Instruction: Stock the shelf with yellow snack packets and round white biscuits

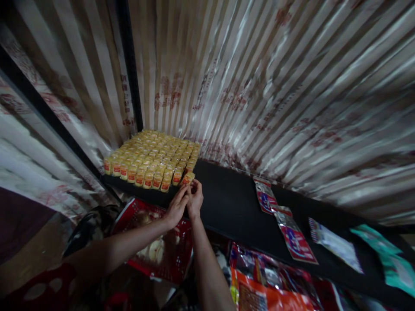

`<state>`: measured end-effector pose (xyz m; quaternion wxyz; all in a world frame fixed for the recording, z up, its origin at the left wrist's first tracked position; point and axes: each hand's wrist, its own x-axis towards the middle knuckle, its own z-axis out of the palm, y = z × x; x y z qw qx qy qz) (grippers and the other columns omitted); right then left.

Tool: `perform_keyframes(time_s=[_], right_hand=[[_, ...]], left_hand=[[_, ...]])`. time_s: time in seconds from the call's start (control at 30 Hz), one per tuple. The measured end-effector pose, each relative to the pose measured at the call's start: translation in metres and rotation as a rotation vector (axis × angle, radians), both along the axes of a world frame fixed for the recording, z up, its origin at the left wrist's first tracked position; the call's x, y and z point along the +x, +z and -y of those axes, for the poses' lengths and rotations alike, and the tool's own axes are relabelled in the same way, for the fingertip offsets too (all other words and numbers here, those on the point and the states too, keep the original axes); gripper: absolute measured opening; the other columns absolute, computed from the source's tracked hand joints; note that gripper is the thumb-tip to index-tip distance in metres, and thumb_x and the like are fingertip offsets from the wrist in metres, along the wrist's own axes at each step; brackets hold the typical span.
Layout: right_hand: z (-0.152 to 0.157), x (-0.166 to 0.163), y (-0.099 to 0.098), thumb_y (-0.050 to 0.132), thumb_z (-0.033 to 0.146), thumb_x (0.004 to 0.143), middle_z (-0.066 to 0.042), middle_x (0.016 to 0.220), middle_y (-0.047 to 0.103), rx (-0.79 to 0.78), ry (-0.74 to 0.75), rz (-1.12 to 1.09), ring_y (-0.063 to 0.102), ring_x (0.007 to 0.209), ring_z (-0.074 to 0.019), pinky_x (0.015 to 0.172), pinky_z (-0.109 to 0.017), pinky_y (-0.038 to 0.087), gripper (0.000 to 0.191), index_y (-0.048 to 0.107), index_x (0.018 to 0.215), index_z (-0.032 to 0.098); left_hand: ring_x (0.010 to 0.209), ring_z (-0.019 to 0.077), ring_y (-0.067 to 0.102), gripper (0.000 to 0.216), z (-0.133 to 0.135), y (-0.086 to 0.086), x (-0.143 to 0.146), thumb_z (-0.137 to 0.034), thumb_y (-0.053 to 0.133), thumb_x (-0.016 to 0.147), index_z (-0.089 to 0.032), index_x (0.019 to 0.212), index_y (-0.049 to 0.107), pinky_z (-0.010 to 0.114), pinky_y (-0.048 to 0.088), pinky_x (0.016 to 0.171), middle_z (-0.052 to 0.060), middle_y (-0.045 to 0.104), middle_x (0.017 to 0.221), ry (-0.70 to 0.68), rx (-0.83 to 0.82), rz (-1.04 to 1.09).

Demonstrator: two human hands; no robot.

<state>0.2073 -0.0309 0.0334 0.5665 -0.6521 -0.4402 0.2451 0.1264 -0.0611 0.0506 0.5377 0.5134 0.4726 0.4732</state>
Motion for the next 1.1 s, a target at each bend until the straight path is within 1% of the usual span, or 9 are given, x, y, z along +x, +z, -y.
perform_keyframes(time_s=[0.17,0.33,0.4,0.53,0.67,0.73,0.9,1.0,1.1], right_hand=[[0.008,-0.021,-0.005,0.052,0.040,0.072,-0.005,0.094,0.066,-0.040,0.138,-0.019,0.061,0.083,-0.0189,0.079,-0.033,0.048,0.036,0.056,0.102,0.020],[-0.004,-0.030,-0.013,0.052,0.036,0.071,-0.006,0.094,0.064,-0.031,0.119,0.078,0.060,0.085,-0.0191,0.081,-0.034,0.047,0.032,0.057,0.098,0.019],[-0.007,-0.030,-0.016,0.053,0.037,0.072,-0.005,0.092,0.064,-0.045,0.122,0.102,0.059,0.082,-0.0182,0.078,-0.032,0.048,0.031,0.057,0.098,0.020],[-0.009,-0.028,-0.020,0.054,0.036,0.072,-0.002,0.087,0.063,-0.074,0.116,0.142,0.058,0.075,-0.0162,0.072,-0.029,0.047,0.027,0.057,0.093,0.021],[-0.008,-0.024,-0.024,0.052,0.033,0.072,-0.003,0.087,0.063,-0.045,0.153,0.128,0.058,0.077,-0.0170,0.074,-0.031,0.047,0.022,0.059,0.090,0.021],[-0.009,-0.018,-0.024,0.051,0.034,0.074,-0.005,0.091,0.062,-0.025,0.122,0.130,0.058,0.082,-0.0185,0.079,-0.033,0.047,0.023,0.060,0.090,0.020],[-0.026,0.001,-0.018,0.048,0.040,0.077,-0.009,0.099,0.063,-0.001,-0.077,0.133,0.058,0.092,-0.0206,0.087,-0.036,0.044,0.033,0.056,0.100,0.017],[-0.046,0.006,-0.013,0.052,0.041,0.073,-0.011,0.103,0.063,-0.051,-0.112,0.181,0.058,0.093,-0.0220,0.087,-0.036,0.043,0.039,0.056,0.103,0.016],[-0.061,0.005,-0.012,0.055,0.041,0.070,-0.010,0.097,0.064,-0.120,-0.124,0.232,0.058,0.090,-0.0229,0.084,-0.036,0.043,0.040,0.057,0.102,0.017]], left_hand=[[0.135,0.0190,0.034,0.044,0.011,-0.013,-0.010,-0.018,0.047,0.082,-0.021,0.126,0.053,0.032,0.021,0.116,0.005,0.045,0.141,0.090,-0.061,-0.033],[0.132,0.0194,0.039,0.044,-0.002,-0.016,-0.016,-0.017,0.041,0.084,-0.012,0.126,0.053,0.030,0.023,0.115,0.012,0.047,0.139,0.108,-0.120,-0.072],[0.134,0.0187,0.037,0.045,-0.005,-0.015,-0.017,-0.017,0.043,0.083,-0.014,0.127,0.052,0.030,0.021,0.115,0.010,0.046,0.140,0.116,-0.120,-0.087],[0.139,0.0179,0.027,0.046,-0.004,-0.013,-0.018,-0.021,0.046,0.083,-0.018,0.129,0.050,0.030,0.015,0.117,0.007,0.038,0.146,0.123,-0.101,-0.084],[0.138,0.0185,0.029,0.047,0.000,-0.011,-0.020,-0.026,0.047,0.084,-0.019,0.130,0.049,0.032,0.015,0.117,0.007,0.036,0.147,0.124,-0.097,-0.050],[0.138,0.0188,0.027,0.047,0.001,-0.010,-0.020,-0.027,0.047,0.085,-0.018,0.131,0.049,0.030,0.015,0.117,0.008,0.034,0.148,0.120,-0.092,-0.055],[0.139,0.0194,0.025,0.047,0.006,-0.008,-0.019,-0.026,0.045,0.086,-0.015,0.131,0.048,0.030,0.015,0.117,0.009,0.029,0.150,0.098,-0.059,-0.113],[0.139,0.0195,0.025,0.046,0.008,-0.010,-0.017,-0.024,0.041,0.087,-0.015,0.132,0.047,0.033,0.017,0.117,0.009,0.028,0.151,0.096,-0.029,-0.154],[0.139,0.0196,0.026,0.045,0.009,-0.013,-0.016,-0.024,0.039,0.087,-0.014,0.131,0.048,0.034,0.018,0.117,0.010,0.028,0.151,0.097,-0.008,-0.184]])
